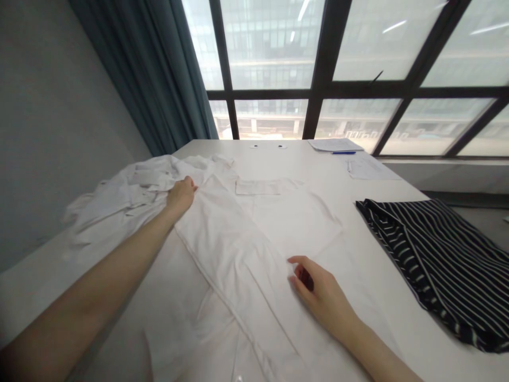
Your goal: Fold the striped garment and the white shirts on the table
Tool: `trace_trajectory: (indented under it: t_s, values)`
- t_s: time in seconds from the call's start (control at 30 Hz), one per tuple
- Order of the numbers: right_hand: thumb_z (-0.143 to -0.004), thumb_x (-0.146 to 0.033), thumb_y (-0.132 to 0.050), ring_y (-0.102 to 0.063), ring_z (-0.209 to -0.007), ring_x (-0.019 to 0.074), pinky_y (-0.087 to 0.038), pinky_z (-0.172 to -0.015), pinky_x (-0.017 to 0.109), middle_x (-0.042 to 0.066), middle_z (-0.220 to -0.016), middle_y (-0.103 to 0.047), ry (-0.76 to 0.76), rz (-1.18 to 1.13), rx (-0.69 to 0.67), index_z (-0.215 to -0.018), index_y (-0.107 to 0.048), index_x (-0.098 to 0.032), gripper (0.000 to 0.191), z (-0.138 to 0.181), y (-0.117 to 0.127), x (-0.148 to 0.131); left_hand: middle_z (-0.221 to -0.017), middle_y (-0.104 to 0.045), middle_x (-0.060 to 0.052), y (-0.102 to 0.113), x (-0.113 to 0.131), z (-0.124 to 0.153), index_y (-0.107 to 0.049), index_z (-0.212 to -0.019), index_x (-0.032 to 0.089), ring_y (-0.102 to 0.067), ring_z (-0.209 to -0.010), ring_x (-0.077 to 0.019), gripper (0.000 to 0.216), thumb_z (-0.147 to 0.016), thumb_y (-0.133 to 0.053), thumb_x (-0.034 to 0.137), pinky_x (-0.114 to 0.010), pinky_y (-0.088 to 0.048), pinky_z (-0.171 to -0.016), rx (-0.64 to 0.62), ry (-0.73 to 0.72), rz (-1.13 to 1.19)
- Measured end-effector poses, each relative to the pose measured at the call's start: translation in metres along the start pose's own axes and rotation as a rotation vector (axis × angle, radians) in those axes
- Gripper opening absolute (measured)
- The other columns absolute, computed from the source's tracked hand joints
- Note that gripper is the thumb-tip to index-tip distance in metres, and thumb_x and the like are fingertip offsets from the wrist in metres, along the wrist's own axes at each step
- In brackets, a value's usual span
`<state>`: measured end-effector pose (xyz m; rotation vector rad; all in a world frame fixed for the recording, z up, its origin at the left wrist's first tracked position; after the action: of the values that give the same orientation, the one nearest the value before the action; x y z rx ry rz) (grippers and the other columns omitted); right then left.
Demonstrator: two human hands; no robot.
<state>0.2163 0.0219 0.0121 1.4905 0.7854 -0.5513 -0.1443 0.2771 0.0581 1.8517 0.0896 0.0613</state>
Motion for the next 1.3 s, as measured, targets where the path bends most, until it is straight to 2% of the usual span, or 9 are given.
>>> trace_trajectory:
  t_s: [0.17,0.33,0.57,0.67,0.83,0.93,1.0,1.13,1.3]
  values:
    - [-0.091,-0.033,-0.048,-0.059,-0.066,0.0157,-0.049,-0.063,0.028,-0.001,-0.076,-0.063,-0.007,0.019,-0.007,-0.110,-0.060,-0.025,0.023,-0.001,-0.002,0.000,-0.104,-0.067,-0.017,0.002,0.013,-0.008,-0.056,-0.116,0.016,-0.063,-0.097,-0.0302,0.035,-0.099,-0.034,0.038,-0.037,-0.046,-0.079,0.011,0.016,0.013]
    - [-0.090,-0.032,-0.049,-0.059,-0.065,0.0156,-0.048,-0.062,0.028,-0.001,-0.075,-0.063,-0.009,0.033,-0.001,-0.109,-0.061,-0.024,0.023,-0.001,-0.001,0.000,-0.108,-0.066,-0.023,0.001,0.034,-0.011,-0.056,-0.116,0.008,-0.057,-0.112,-0.0352,0.038,-0.097,-0.043,0.039,-0.042,-0.041,-0.090,0.026,-0.036,-0.046]
    - [-0.090,-0.033,-0.048,-0.058,-0.066,0.0160,-0.047,-0.064,0.029,-0.001,-0.075,-0.061,-0.046,0.054,-0.037,-0.112,-0.060,-0.022,0.028,0.000,-0.004,0.005,-0.094,-0.069,-0.016,-0.003,0.012,-0.023,-0.058,-0.112,0.015,-0.066,-0.089,-0.0300,0.032,-0.100,-0.033,0.031,-0.036,-0.047,-0.074,0.000,0.002,-0.051]
    - [-0.091,-0.035,-0.046,-0.059,-0.069,0.0165,-0.047,-0.068,0.030,0.000,-0.078,-0.062,-0.051,0.056,-0.050,-0.113,-0.060,-0.022,0.029,0.001,-0.006,0.007,-0.104,-0.067,-0.017,0.002,0.019,-0.023,-0.057,-0.114,0.015,-0.063,-0.099,-0.0301,0.027,-0.098,-0.039,0.027,-0.035,-0.047,-0.078,0.014,-0.033,-0.063]
    - [-0.092,-0.036,-0.046,-0.060,-0.073,0.0182,-0.048,-0.071,0.032,0.001,-0.079,-0.063,-0.054,0.066,-0.046,-0.114,-0.059,-0.022,0.030,0.001,-0.007,0.009,-0.120,-0.058,-0.020,0.016,0.062,0.018,-0.055,-0.116,0.010,-0.053,-0.115,-0.0313,0.030,-0.098,-0.033,0.020,-0.037,-0.045,-0.087,0.151,-0.255,-0.075]
    - [-0.092,-0.037,-0.045,-0.060,-0.073,0.0188,-0.047,-0.072,0.033,0.001,-0.080,-0.063,-0.057,0.071,-0.045,-0.115,-0.059,-0.022,0.030,0.000,-0.008,0.009,-0.116,-0.061,-0.016,0.003,0.078,0.060,-0.058,-0.114,0.012,-0.057,-0.108,-0.0271,0.028,-0.097,-0.037,0.021,-0.036,-0.046,-0.089,0.092,-0.469,-0.011]
    - [-0.092,-0.037,-0.045,-0.060,-0.074,0.0190,-0.047,-0.072,0.033,0.002,-0.080,-0.063,-0.059,0.073,-0.045,-0.114,-0.059,-0.021,0.031,0.000,-0.008,0.008,-0.127,-0.059,-0.014,-0.007,0.075,0.084,-0.054,-0.125,0.014,-0.055,-0.118,-0.0246,0.033,-0.096,-0.039,0.022,-0.037,-0.043,-0.100,0.067,-0.572,0.021]
    - [-0.092,-0.038,-0.044,-0.060,-0.072,0.0191,-0.047,-0.071,0.033,0.002,-0.079,-0.062,-0.068,0.071,-0.049,-0.113,-0.059,-0.020,0.031,-0.001,-0.008,0.006,-0.143,-0.050,-0.018,-0.017,0.038,0.100,-0.048,-0.136,0.008,-0.045,-0.134,-0.0257,0.044,-0.097,-0.031,0.021,-0.041,-0.036,-0.111,0.056,-0.558,-0.014]
    - [-0.092,-0.037,-0.044,-0.059,-0.072,0.0186,-0.047,-0.070,0.033,0.002,-0.079,-0.062,-0.049,0.076,-0.044,-0.113,-0.059,-0.021,0.030,0.000,-0.007,0.005,-0.147,-0.046,-0.016,-0.012,0.003,0.113,-0.044,-0.140,0.004,-0.039,-0.139,-0.0238,0.063,-0.078,-0.036,0.001,-0.038,-0.031,-0.116,0.003,-0.568,-0.060]
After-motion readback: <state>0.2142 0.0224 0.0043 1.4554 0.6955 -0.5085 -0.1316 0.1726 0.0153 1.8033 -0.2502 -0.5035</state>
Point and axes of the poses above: each hand's wrist, its own z-axis away from the middle knuckle, its own y-axis out of the back of the hand, x = y × z, the point moved 9 cm from there along -z, towards the middle knuckle
